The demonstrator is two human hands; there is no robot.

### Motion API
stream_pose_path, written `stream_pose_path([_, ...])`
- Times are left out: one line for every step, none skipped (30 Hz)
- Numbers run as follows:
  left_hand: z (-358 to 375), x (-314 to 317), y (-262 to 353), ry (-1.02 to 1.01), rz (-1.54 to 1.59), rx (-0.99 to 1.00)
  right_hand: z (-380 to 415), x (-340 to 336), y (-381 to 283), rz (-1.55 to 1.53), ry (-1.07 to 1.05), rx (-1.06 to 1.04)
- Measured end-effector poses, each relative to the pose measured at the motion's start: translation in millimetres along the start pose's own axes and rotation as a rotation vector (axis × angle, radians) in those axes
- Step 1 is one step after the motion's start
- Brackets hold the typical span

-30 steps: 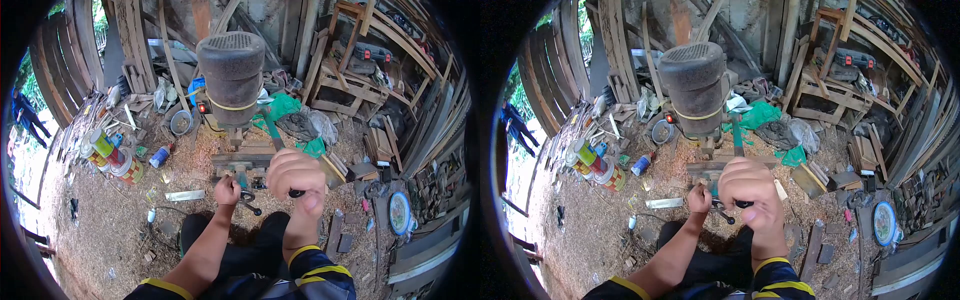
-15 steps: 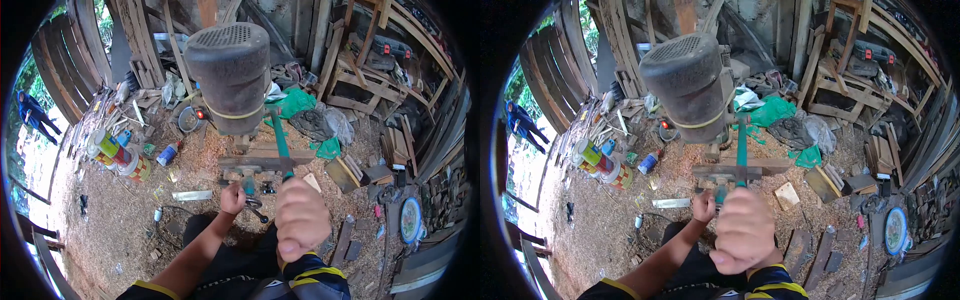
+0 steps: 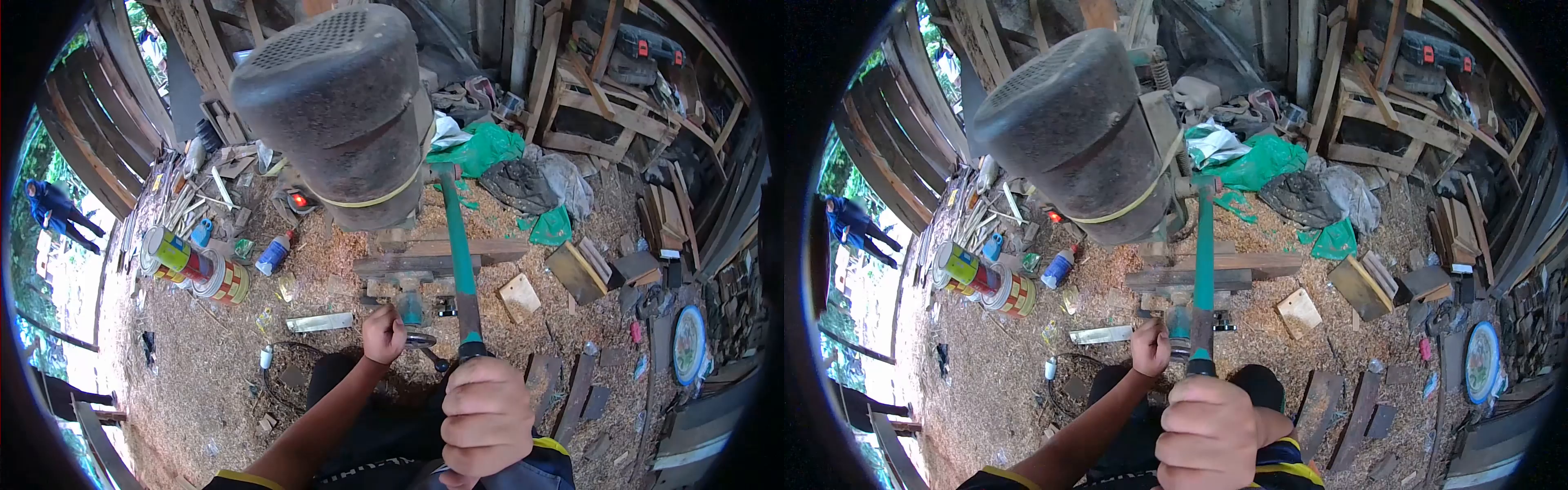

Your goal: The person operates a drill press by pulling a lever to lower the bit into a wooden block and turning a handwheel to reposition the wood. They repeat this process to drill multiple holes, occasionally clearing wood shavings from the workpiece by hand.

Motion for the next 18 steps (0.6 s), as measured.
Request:
stream_pose_path([-2, 0, 2, 0.0, -0.004, -0.002, -2, 1, 2, 0.0, 0.006, 0.004])
stream_pose_path([-2, 0, 4, 0.001, -0.01, -0.005, -7, 0, 1, -0.023, 0.09, -0.057])
stream_pose_path([0, 1, 3, -0.003, -0.014, -0.009, -7, -5, -1, -0.046, 0.174, -0.119])
stream_pose_path([1, 1, 1, -0.012, -0.032, -0.021, 0, -5, -2, -0.064, 0.096, -0.108])
stream_pose_path([0, 2, 0, -0.018, -0.05, -0.03, 4, -5, -2, -0.065, 0.102, -0.111])
stream_pose_path([-1, 2, 0, -0.018, -0.058, -0.026, 9, -4, -2, -0.043, 0.079, -0.108])
stream_pose_path([-1, 3, -1, -0.019, -0.05, -0.04, 12, -3, -1, -0.022, 0.057, -0.106])
stream_pose_path([0, 3, -2, -0.02, -0.043, -0.058, 13, -4, 0, -0.046, -0.059, -0.057])
stream_pose_path([2, 3, -5, -0.019, -0.053, -0.057, 22, -5, -3, -0.052, -0.051, -0.062])
stream_pose_path([4, 4, -9, -0.038, -0.056, -0.064, 34, 4, -4, -0.16, -0.158, 0.017])
stream_pose_path([5, 6, -13, -0.058, -0.058, -0.071, 45, 13, -3, -0.267, -0.265, 0.095])
stream_pose_path([4, 8, -13, -0.057, -0.069, -0.069, 31, -4, -1, -0.008, -0.137, -0.11])
stream_pose_path([5, 7, -11, 0.005, -0.058, -0.051, 40, 1, -1, -0.014, -0.128, -0.116])
stream_pose_path([7, 4, -8, 0.068, -0.047, -0.031, 54, 5, -4, 0.002, -0.055, -0.132])
stream_pose_path([5, 4, -5, 0.069, -0.06, -0.026, 59, 3, -4, 0.018, 0.017, -0.149])
stream_pose_path([4, 4, -3, 0.05, -0.056, -0.037, 65, 0, -3, 0.019, -0.103, -0.2])
stream_pose_path([2, 4, 0, 0.03, -0.053, -0.048, 69, -3, -1, 0.016, -0.092, -0.209])
stream_pose_path([2, 5, 1, 0.03, -0.035, -0.062, 75, -3, -1, -0.006, -0.111, -0.227])
Point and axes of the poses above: each hand's wrist, its own z-axis away from the middle knuckle, its own x-axis out of the palm, y = z × x, the point moved 7 cm from there along -z, towards the middle knuckle, and after that the axes turned 5 degrees about -z, right-handed, at the moved point
